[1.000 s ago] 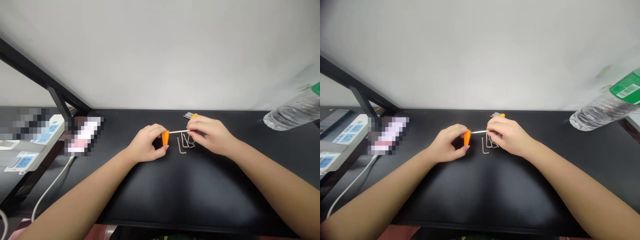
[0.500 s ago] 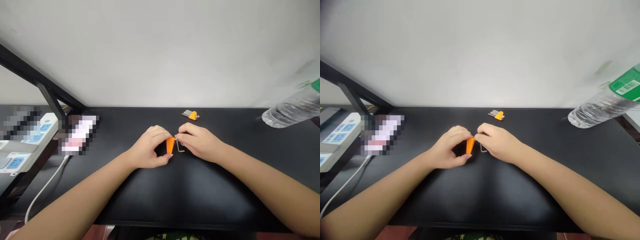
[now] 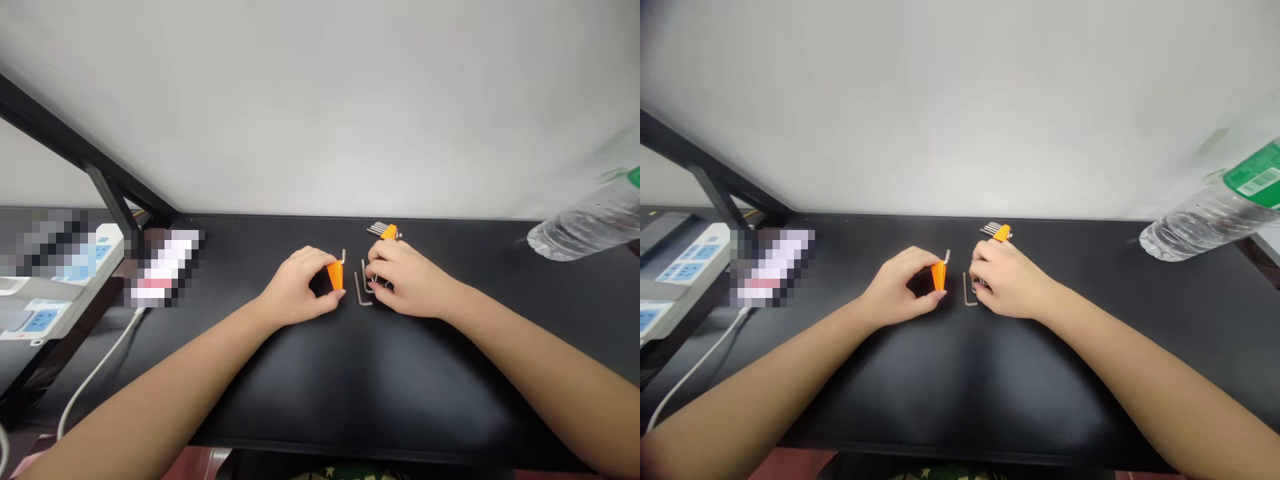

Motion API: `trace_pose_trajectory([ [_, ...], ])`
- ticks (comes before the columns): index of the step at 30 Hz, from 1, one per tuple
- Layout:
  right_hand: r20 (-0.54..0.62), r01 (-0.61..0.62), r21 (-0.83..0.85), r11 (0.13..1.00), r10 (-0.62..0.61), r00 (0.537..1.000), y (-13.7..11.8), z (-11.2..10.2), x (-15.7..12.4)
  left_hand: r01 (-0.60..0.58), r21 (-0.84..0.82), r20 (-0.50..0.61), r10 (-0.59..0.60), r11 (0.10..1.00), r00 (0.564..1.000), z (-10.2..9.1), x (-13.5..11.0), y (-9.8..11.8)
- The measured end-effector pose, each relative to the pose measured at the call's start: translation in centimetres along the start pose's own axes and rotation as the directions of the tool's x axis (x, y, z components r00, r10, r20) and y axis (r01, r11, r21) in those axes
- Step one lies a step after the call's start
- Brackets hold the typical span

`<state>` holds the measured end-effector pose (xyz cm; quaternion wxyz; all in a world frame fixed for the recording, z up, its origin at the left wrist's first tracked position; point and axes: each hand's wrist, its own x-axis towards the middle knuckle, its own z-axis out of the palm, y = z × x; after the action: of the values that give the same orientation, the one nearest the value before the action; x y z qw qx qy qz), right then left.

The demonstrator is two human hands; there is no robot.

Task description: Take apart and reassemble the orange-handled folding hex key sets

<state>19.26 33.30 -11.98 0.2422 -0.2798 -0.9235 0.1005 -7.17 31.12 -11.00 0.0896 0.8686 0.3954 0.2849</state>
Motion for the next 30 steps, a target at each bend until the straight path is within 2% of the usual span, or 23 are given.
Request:
trace_pose_trajectory([
  [3, 0.187, -0.018, -0.074, 0.997, 0.032, 0.982, -0.3, 0.1, 0.0, 0.046, 0.029, -0.048, -0.045, 0.999, 0.998, 0.0, 0.0, -0.5],
  [6, 0.265, -0.018, -0.120, 0.993, 0.050, 0.963, -0.9, 0.4, 0.1, 0.058, 0.027, -0.070, -0.056, 0.998, 0.996, 0.1, 0.0, -0.9],
  [10, 0.264, 0.003, -0.192, 0.981, 0.049, 0.963, -1.2, 0.7, 0.1, 0.030, 0.021, -0.077, -0.028, 0.999, 0.997, 0.2, 0.0, -1.0],
  [14, 0.238, -0.012, -0.190, 0.982, 0.058, 0.969, -1.1, 0.6, 0.1, 0.039, 0.028, -0.070, -0.037, 0.999, 0.997, 0.3, 0.1, -1.0],
  [17, 0.205, -0.062, -0.084, 0.995, 0.078, 0.976, -1.2, 0.3, 0.1, 0.100, 0.043, -0.060, -0.097, 0.994, 0.993, 0.3, 0.0, -1.1],
  [19, 0.157, -0.141, 0.110, 0.984, 0.123, 0.980, -1.2, 0.1, 0.2, 0.135, 0.050, -0.052, -0.133, 0.990, 0.990, 0.3, 0.0, -1.1],
  [21, 0.103, -0.262, 0.399, 0.879, 0.241, 0.965, -1.1, -0.1, 0.3, 0.150, 0.047, -0.052, -0.148, 0.988, 0.988, 0.3, -0.1, -1.0],
  [23, 0.094, -0.340, 0.669, 0.661, 0.379, 0.921, -0.9, -0.3, 0.3, 0.152, 0.037, -0.052, -0.150, 0.988, 0.987, 0.3, -0.1, -1.0],
  [24, 0.093, -0.341, 0.767, 0.544, 0.431, 0.897, -0.8, -0.3, 0.3, 0.154, 0.033, -0.051, -0.152, 0.988, 0.987, 0.3, -0.1, -0.9],
  [25, 0.084, -0.315, 0.839, 0.444, 0.467, 0.880, -0.7, -0.3, 0.4, 0.155, 0.030, -0.051, -0.153, 0.988, 0.987, 0.3, -0.1, -0.9],
  [27, 0.033, -0.215, 0.926, 0.310, 0.503, 0.864, -0.7, -0.3, 0.5, 0.155, 0.021, -0.048, -0.154, 0.988, 0.987, 0.3, -0.2, -0.9],
  [30, -0.047, -0.078, 0.974, 0.214, 0.522, 0.852, -1.0, -0.3, 0.6, 0.135, 0.001, -0.043, -0.134, 0.991, 0.990, 0.3, -0.3, -0.9],
])
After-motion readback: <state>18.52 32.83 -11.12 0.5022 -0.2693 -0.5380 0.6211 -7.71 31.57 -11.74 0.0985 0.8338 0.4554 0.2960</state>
